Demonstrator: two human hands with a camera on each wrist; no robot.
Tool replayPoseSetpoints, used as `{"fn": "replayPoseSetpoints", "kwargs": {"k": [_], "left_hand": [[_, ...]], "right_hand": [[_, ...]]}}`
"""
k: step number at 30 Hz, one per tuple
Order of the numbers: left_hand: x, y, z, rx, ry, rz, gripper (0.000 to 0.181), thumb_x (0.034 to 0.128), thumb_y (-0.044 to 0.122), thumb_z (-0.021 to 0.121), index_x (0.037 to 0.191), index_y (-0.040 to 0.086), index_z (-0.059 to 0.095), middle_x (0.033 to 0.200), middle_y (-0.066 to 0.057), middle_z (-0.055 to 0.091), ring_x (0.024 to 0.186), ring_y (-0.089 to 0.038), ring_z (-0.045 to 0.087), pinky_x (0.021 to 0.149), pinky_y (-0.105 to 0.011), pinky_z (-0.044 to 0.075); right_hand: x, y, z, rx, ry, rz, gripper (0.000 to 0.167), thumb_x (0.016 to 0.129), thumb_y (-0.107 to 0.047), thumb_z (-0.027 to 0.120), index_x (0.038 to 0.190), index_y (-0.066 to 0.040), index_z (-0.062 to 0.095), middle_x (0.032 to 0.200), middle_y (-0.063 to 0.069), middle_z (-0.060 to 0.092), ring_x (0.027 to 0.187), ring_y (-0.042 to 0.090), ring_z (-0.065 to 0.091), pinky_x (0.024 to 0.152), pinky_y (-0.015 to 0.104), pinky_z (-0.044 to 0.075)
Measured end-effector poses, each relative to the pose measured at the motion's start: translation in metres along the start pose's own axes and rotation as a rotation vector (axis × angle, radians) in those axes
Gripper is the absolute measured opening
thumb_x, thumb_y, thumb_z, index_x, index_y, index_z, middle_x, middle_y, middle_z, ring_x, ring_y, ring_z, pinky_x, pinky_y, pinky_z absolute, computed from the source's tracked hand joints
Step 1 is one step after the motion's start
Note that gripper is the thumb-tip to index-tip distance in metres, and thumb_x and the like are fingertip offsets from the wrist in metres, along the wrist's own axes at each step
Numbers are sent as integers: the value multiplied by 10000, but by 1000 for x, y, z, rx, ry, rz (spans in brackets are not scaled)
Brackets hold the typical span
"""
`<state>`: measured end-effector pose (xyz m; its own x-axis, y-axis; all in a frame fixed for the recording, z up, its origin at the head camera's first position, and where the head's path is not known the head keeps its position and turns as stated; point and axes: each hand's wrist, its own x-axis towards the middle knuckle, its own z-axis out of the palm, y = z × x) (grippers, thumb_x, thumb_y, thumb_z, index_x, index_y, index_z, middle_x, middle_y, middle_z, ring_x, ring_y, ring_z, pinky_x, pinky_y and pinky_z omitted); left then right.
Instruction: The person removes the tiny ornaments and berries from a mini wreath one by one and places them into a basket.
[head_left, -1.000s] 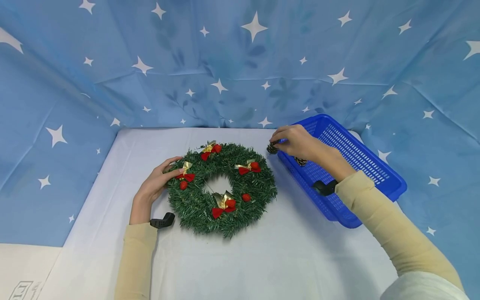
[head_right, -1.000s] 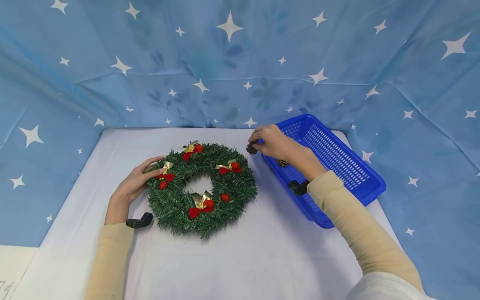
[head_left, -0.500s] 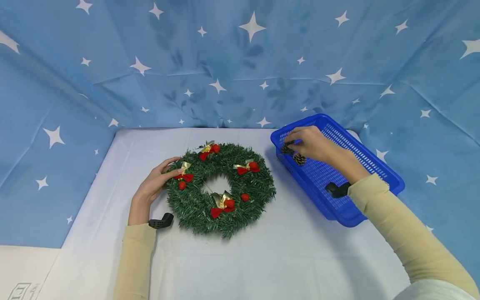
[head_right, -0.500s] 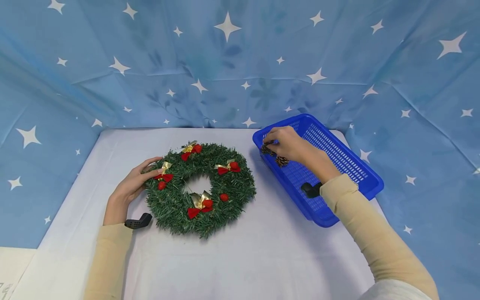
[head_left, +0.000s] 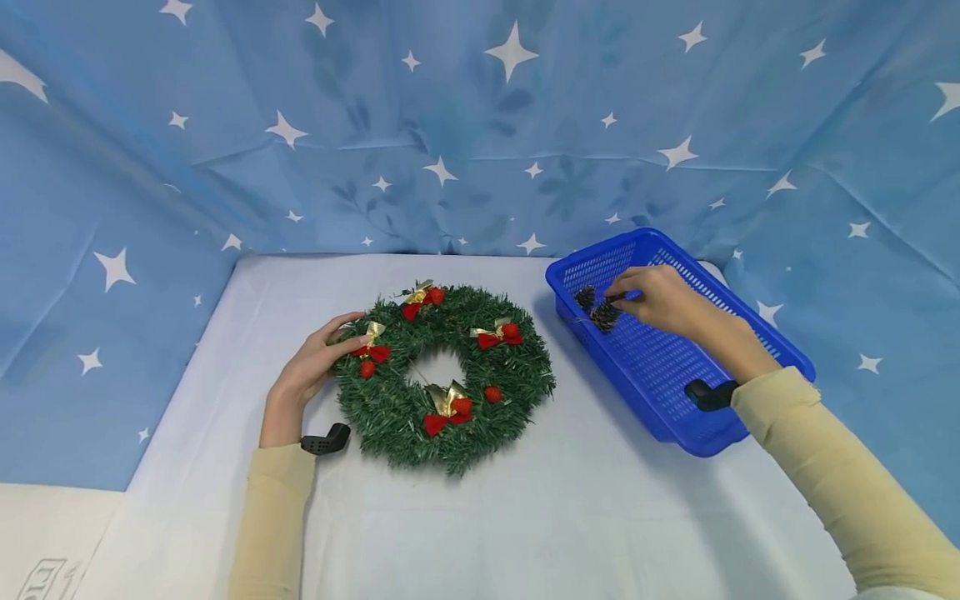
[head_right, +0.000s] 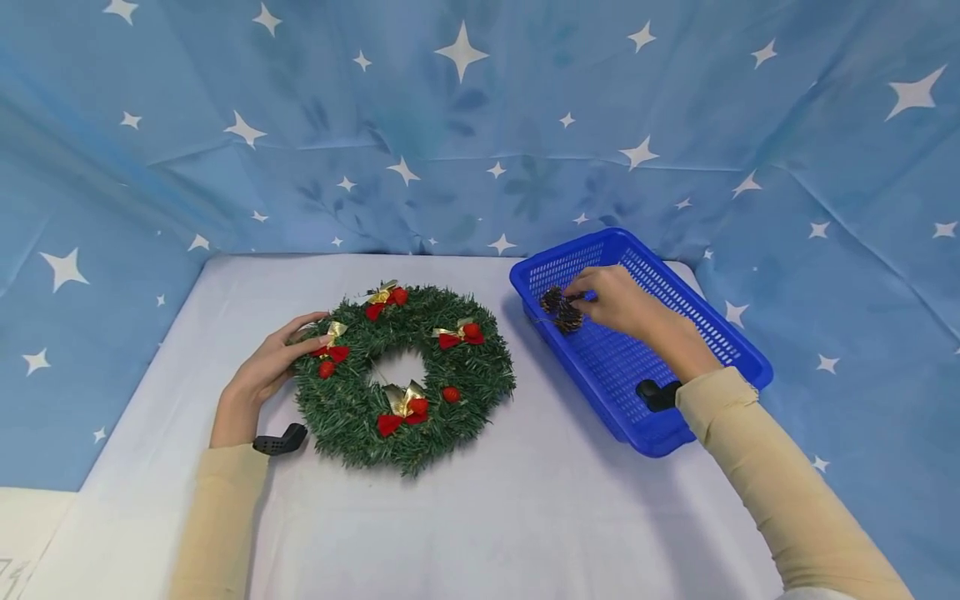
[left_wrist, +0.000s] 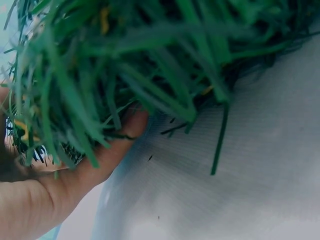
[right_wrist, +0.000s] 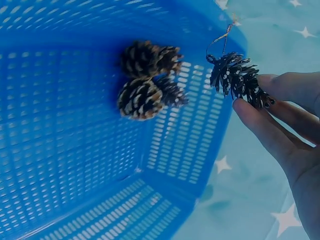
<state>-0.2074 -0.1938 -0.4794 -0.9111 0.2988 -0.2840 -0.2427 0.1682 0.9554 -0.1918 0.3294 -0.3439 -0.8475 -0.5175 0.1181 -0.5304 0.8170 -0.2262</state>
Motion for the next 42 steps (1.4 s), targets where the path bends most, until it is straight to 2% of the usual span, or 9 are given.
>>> {"fn": "replayPoseSetpoints", "kwargs": {"k": [7, 17, 24, 27, 36, 42], "left_hand": [[-1, 2, -1, -1, 11, -8, 717, 1006, 334, 692, 1620, 202, 345, 1723, -185, -31, 1592, -399, -60, 1186, -774, 61], [-1, 3, -1, -1, 5, -12, 730, 1002, 341, 698, 1624, 208, 339, 1723, -186, -37, 1591, -401, -67, 1194, -762, 51], [-2, 3, 0, -5, 9, -13, 722, 1005, 335, 694, 1622, 210, 342, 1723, -184, -32, 1591, -398, -64, 1186, -773, 54], [-3, 3, 0, -6, 12, -12, 711, 1009, 323, 689, 1620, 201, 346, 1723, -183, -23, 1593, -394, -60, 1183, -777, 53], [-3, 2, 1, -2, 11, -9, 721, 1005, 334, 694, 1619, 190, 346, 1720, -198, -14, 1590, -407, -50, 1202, -752, 59], [0, 1, 2, -2, 12, -5, 713, 1006, 336, 692, 1617, 197, 352, 1721, -192, -16, 1593, -397, -47, 1199, -756, 64]], "right_hand": [[-10, 11, 10, 3, -9, -16, 174, 854, 60, 771, 1023, 29, 795, 1028, 191, 759, 877, 350, 737, 652, 442, 588], [-21, 21, 26, 18, -28, 6, 171, 829, 85, 772, 995, 47, 792, 997, 212, 761, 804, 331, 735, 619, 421, 587], [-25, 24, 36, 46, -62, 37, 180, 845, 80, 761, 1022, 53, 788, 1024, 227, 753, 866, 361, 734, 672, 451, 611], [-26, 27, 40, 40, -60, 29, 183, 845, 77, 765, 1024, 50, 787, 1025, 230, 753, 850, 351, 735, 658, 439, 608], [-28, 34, 53, 48, -75, 37, 197, 832, 82, 777, 1025, 45, 788, 1009, 215, 751, 919, 392, 726, 745, 502, 615], [-26, 37, 60, 27, -77, 30, 187, 824, 71, 790, 1010, 50, 788, 958, 200, 748, 892, 389, 722, 755, 528, 599]]}}
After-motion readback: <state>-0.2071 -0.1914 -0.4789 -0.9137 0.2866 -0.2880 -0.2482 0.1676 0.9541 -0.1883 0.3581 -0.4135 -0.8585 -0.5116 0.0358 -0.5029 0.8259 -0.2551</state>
